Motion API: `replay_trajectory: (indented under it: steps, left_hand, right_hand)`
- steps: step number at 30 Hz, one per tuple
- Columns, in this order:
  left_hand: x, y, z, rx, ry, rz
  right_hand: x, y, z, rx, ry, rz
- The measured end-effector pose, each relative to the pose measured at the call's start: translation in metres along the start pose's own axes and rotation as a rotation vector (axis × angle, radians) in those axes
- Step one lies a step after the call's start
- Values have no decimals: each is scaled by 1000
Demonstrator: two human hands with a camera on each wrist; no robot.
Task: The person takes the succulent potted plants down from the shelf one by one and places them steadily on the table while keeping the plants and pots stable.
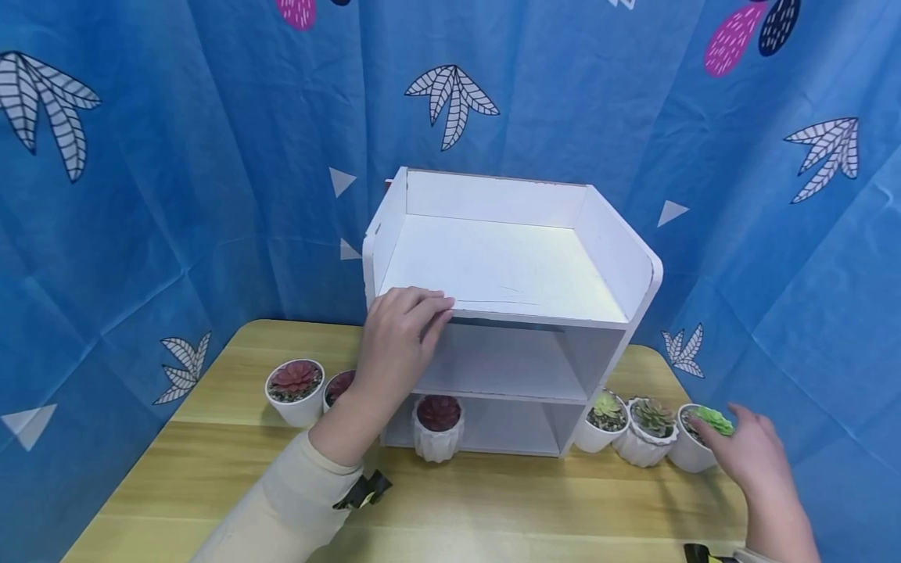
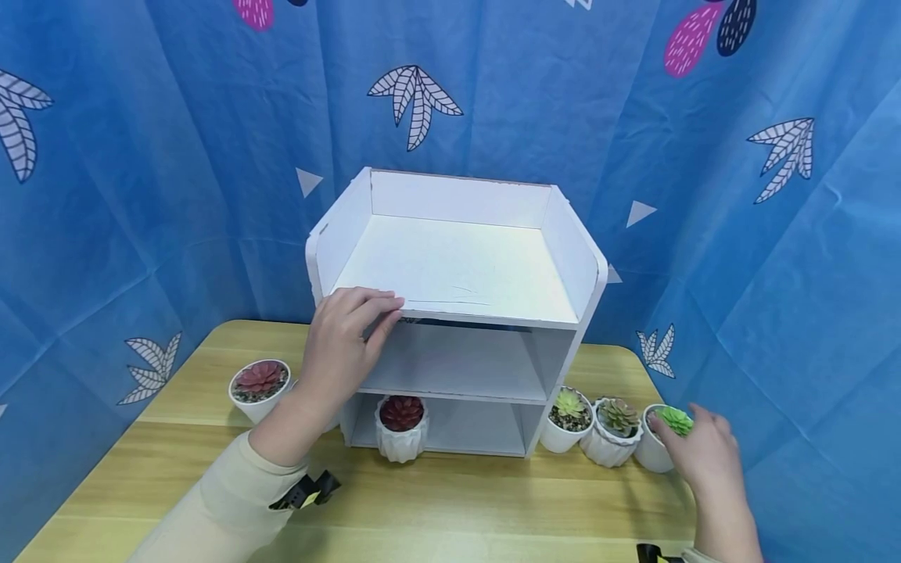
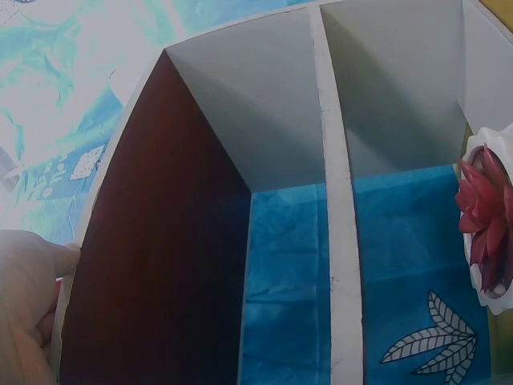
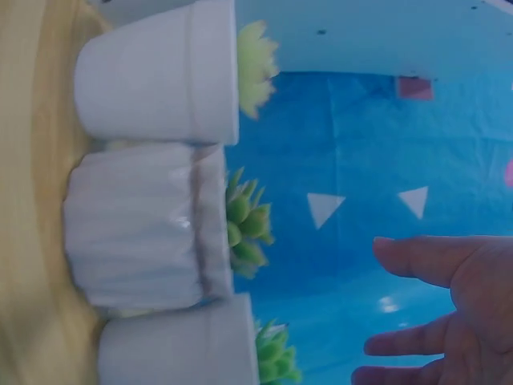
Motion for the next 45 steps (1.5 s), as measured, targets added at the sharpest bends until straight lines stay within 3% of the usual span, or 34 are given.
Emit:
replay_trajectory:
  steps: [25, 36, 45]
  left_hand:
    - [0, 1, 1, -10, 1, 5]
    - [0, 1, 0, -15, 4, -1]
    - [-2, -1, 0, -27, 6, 1]
  right_hand:
    - [65, -10, 24, -35, -118, -33]
    - [89, -18, 30, -116, -160, -52]
    - [118, -22, 38, -170, -245, -77]
Point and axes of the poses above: each hand's wrist, its own z-axis away from the middle knuckle, its own y-axis out of the palm, x = y × z, the point moved 9 cm from there along -z, towards the middle knuckle, and after that the axes turned 13 degrees about -z, right-handed, at the moved point
